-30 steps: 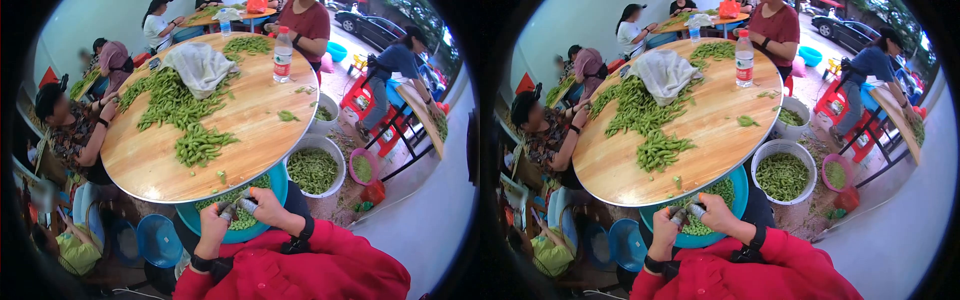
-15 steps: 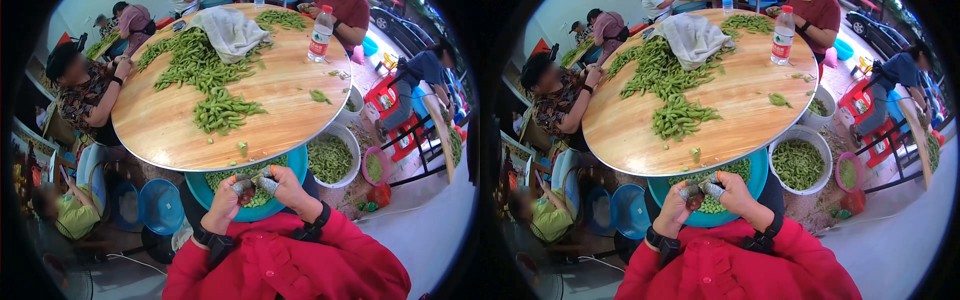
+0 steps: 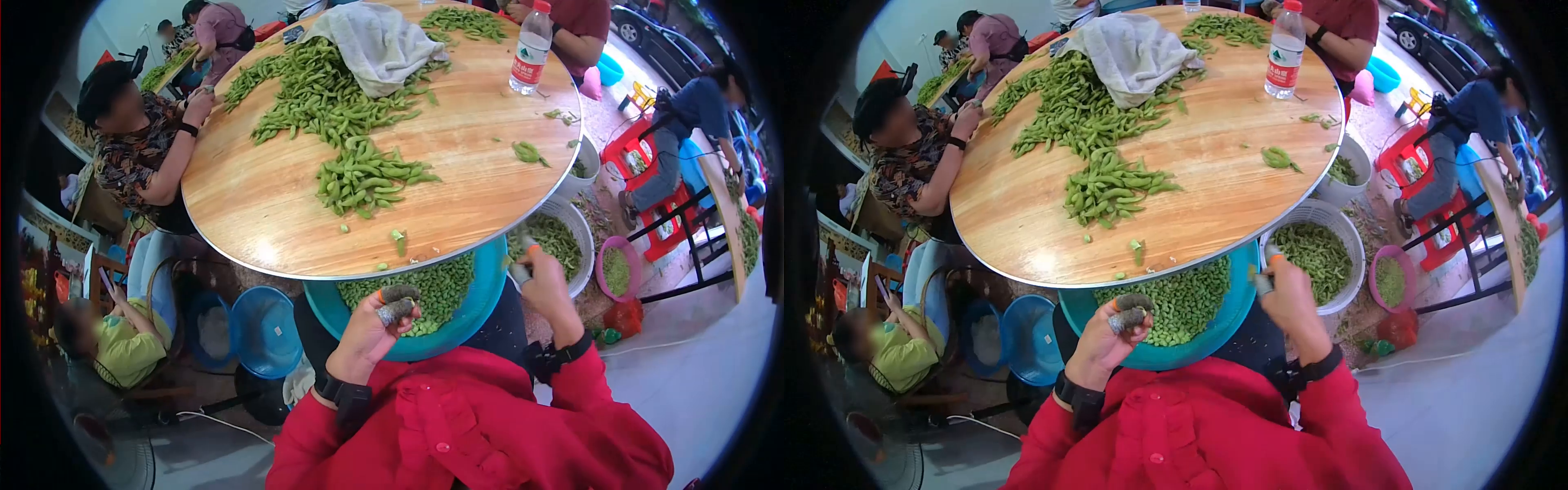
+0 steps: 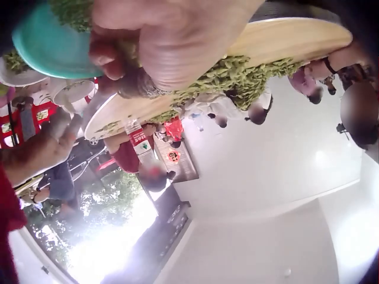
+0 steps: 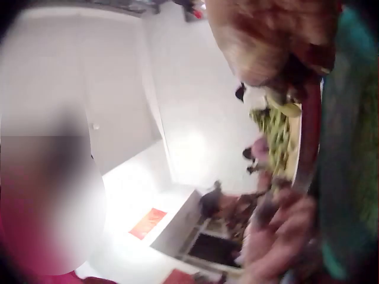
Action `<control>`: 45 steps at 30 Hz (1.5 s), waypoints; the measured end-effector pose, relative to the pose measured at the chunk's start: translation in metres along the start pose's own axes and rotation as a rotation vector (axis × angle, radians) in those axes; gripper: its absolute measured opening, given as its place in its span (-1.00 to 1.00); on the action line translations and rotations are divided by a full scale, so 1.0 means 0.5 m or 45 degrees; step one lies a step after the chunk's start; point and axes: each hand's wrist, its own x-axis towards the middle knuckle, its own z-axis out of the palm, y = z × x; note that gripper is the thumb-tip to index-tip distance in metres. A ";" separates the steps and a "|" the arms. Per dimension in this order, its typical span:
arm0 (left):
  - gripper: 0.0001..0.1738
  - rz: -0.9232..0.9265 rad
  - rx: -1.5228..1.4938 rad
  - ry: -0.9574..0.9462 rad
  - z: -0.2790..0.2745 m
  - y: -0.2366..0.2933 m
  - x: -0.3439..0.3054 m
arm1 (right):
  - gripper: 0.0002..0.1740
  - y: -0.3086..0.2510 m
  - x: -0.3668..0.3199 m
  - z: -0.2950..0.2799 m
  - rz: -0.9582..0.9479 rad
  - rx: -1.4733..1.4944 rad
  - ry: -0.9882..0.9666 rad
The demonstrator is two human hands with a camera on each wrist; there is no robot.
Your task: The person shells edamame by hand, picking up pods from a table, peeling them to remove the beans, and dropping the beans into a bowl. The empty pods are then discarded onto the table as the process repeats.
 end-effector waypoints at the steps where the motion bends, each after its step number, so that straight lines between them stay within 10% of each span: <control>1: -0.76 0.005 0.042 0.017 0.007 -0.002 -0.001 | -0.77 0.012 -0.007 -0.010 -0.024 0.059 0.008; 13: -0.52 0.270 0.877 -0.055 0.026 -0.019 -0.001 | -0.74 -0.112 -0.024 0.112 -0.230 1.257 -0.719; 21: -0.51 0.245 1.142 -0.121 0.011 -0.030 -0.001 | -0.87 -0.096 -0.022 0.106 -0.404 0.668 -0.282; 26: -0.80 0.683 1.396 0.247 0.023 0.044 -0.028 | -0.80 0.026 0.019 0.023 -0.261 0.284 0.175; 29: -0.77 0.961 1.748 0.544 0.011 0.125 -0.006 | -0.78 -0.013 0.008 -0.030 -0.098 0.363 0.132; 33: -0.77 1.068 2.095 0.667 -0.013 0.187 0.069 | -0.75 -0.069 0.016 0.014 -0.596 0.400 0.110; 45: -0.87 1.177 2.296 0.573 -0.039 0.136 0.068 | -0.73 -0.180 0.053 0.084 -1.071 -0.202 -0.139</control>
